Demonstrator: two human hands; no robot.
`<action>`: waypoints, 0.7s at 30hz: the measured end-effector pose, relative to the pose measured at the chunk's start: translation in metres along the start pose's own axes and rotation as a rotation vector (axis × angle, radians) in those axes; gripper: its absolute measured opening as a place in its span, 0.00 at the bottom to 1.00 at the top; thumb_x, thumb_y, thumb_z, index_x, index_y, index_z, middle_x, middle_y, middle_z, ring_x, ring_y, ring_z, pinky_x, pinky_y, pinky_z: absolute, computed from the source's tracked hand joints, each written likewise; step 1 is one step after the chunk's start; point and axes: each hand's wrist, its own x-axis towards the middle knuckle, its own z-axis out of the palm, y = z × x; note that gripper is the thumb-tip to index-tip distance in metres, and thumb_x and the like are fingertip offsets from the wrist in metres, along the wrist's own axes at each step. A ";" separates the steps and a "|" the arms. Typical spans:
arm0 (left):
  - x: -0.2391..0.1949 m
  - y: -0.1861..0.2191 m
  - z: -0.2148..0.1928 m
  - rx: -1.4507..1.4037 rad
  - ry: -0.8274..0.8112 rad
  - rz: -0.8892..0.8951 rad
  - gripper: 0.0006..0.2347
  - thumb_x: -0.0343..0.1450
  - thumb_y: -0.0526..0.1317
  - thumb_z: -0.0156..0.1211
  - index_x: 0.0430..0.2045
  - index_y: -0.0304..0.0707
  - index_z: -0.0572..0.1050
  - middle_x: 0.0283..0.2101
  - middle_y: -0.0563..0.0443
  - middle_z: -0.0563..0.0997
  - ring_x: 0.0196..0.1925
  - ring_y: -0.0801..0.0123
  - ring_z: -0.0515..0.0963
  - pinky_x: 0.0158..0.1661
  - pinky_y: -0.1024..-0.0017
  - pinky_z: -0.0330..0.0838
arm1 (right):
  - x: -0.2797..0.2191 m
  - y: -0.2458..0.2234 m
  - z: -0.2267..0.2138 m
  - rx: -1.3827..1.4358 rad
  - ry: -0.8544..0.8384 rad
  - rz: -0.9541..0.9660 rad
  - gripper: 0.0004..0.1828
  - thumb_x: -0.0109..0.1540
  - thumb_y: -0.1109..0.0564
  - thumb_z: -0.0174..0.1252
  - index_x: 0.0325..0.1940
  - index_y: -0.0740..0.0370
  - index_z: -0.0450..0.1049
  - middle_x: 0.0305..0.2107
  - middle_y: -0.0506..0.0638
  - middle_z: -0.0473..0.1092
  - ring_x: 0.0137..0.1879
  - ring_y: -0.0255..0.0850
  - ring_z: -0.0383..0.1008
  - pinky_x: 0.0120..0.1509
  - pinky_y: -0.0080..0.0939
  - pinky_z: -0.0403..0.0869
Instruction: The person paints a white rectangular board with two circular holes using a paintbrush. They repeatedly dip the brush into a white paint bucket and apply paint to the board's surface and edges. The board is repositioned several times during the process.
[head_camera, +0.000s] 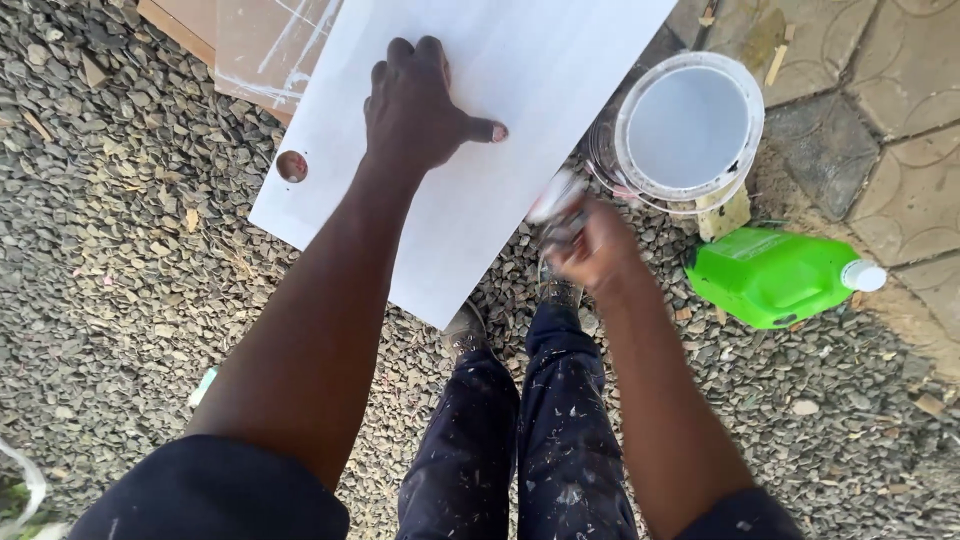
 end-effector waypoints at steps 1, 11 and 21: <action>-0.001 0.002 -0.002 -0.002 0.002 -0.006 0.37 0.52 0.63 0.87 0.38 0.42 0.66 0.46 0.47 0.69 0.48 0.50 0.70 0.42 0.52 0.70 | 0.018 -0.027 -0.002 -0.007 0.000 0.001 0.24 0.63 0.59 0.56 0.65 0.60 0.71 0.49 0.55 0.73 0.42 0.35 0.67 0.39 0.26 0.69; -0.004 0.002 -0.007 -0.045 -0.025 0.003 0.32 0.53 0.58 0.88 0.33 0.44 0.67 0.43 0.49 0.69 0.44 0.53 0.71 0.39 0.56 0.69 | 0.044 -0.115 0.008 -0.888 -0.107 -1.809 0.06 0.63 0.64 0.57 0.44 0.59 0.74 0.31 0.48 0.78 0.33 0.40 0.79 0.36 0.40 0.75; 0.001 0.003 -0.004 -0.053 -0.039 -0.032 0.32 0.53 0.57 0.89 0.32 0.45 0.67 0.43 0.50 0.69 0.46 0.54 0.71 0.40 0.54 0.70 | -0.007 0.185 -0.024 -1.540 -0.602 -1.534 0.12 0.57 0.61 0.66 0.43 0.53 0.75 0.37 0.52 0.76 0.45 0.48 0.76 0.48 0.45 0.78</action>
